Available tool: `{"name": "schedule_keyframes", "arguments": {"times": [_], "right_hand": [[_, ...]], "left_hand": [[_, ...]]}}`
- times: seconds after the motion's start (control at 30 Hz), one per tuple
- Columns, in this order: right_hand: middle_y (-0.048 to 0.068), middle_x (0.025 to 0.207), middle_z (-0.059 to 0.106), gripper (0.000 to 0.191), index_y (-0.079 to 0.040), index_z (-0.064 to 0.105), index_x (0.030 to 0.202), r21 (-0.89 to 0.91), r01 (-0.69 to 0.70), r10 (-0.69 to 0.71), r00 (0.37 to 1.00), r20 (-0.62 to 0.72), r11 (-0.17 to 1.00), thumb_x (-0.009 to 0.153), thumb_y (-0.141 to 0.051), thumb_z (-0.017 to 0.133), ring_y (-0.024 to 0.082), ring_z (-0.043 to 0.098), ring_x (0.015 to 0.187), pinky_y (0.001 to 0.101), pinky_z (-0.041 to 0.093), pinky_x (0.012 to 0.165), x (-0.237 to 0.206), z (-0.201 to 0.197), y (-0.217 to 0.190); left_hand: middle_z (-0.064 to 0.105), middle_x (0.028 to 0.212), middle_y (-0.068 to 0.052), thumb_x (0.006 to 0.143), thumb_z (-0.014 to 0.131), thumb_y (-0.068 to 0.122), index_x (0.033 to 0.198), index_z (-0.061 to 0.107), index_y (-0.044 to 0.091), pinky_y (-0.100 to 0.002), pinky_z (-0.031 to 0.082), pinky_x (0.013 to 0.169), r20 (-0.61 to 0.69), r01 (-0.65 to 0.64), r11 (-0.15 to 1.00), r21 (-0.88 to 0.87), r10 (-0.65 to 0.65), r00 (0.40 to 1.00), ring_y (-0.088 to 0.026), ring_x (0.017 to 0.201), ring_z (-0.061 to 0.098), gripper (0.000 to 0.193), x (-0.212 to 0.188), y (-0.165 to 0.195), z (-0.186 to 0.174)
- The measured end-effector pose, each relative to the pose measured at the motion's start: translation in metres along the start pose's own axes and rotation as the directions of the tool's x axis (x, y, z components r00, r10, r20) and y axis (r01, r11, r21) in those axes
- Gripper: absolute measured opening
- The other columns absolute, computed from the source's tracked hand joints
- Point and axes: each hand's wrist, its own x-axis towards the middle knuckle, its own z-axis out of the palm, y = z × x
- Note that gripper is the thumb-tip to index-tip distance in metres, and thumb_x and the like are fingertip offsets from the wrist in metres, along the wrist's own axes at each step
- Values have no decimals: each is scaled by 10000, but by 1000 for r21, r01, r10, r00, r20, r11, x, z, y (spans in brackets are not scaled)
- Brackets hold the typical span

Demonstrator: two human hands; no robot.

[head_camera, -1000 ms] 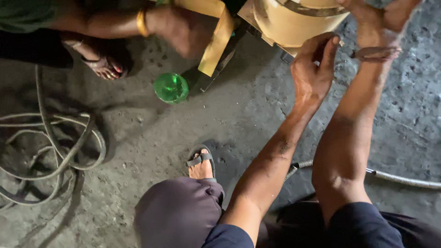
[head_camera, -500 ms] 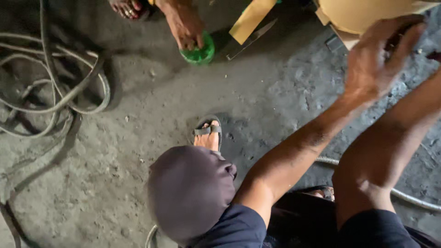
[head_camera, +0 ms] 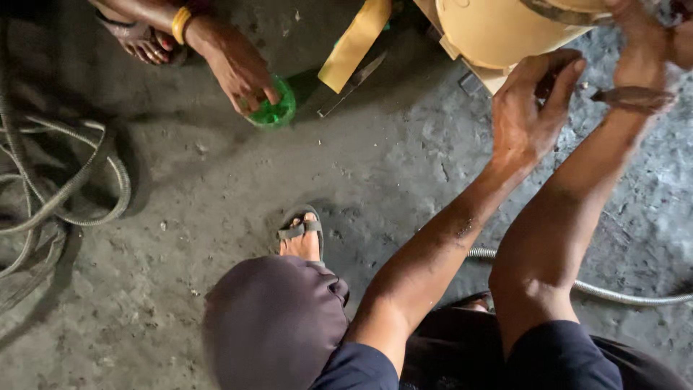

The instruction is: The person sits on the floor and folds and twists yellow paper strips by hand, then presses the folded strips onto a large cylindrical drum form with a metal band, smoothing them against its surface. Other people nearby handle similar strips.

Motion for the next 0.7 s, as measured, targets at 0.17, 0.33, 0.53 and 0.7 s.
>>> {"name": "schedule_keyframes", "arguments": {"times": [0.17, 0.33, 0.53, 0.7], "right_hand": [[134, 1449, 536, 720, -31, 469, 1479, -11, 25, -25, 1000, 15, 1000, 918, -11, 921, 236, 557, 1223, 362, 503, 1026, 5, 16, -12], [136, 1480, 507, 750, -35, 443, 1494, -19, 37, -37, 999, 13, 999, 917, -15, 921, 231, 539, 1242, 357, 486, 1035, 9, 16, -21], [139, 1518, 471, 785, -40, 412, 1513, -15, 3, -3, 1000, -8, 1000, 916, -20, 921, 226, 517, 1264, 350, 465, 1047, 14, 11, -23], [136, 1663, 343, 1030, -100, 269, 1649, -191, 112, -115, 993, -9, 975, 871, -13, 938, 292, 442, 1477, 403, 442, 1108, 12, 10, -35]], "left_hand": [[733, 967, -93, 1071, 681, 255, 1111, 739, 64, -279, 578, 801, -31, -23, 1000, -10, 23, 999, -160, 818, 707, 203, 5, 20, -9], [728, 970, -98, 1056, 689, 264, 1113, 726, 52, -289, 572, 793, -50, 2, 998, -62, -5, 999, -157, 815, 698, 223, 9, 23, -12], [717, 909, -93, 1061, 680, 262, 1084, 739, 41, -284, 562, 751, -13, 20, 998, -66, -21, 1000, -152, 758, 686, 230, 4, 25, -9], [719, 894, -95, 1055, 684, 255, 1086, 746, 31, -280, 557, 716, 12, 37, 993, -114, -36, 999, -143, 727, 662, 234, -1, 28, -5]]}}
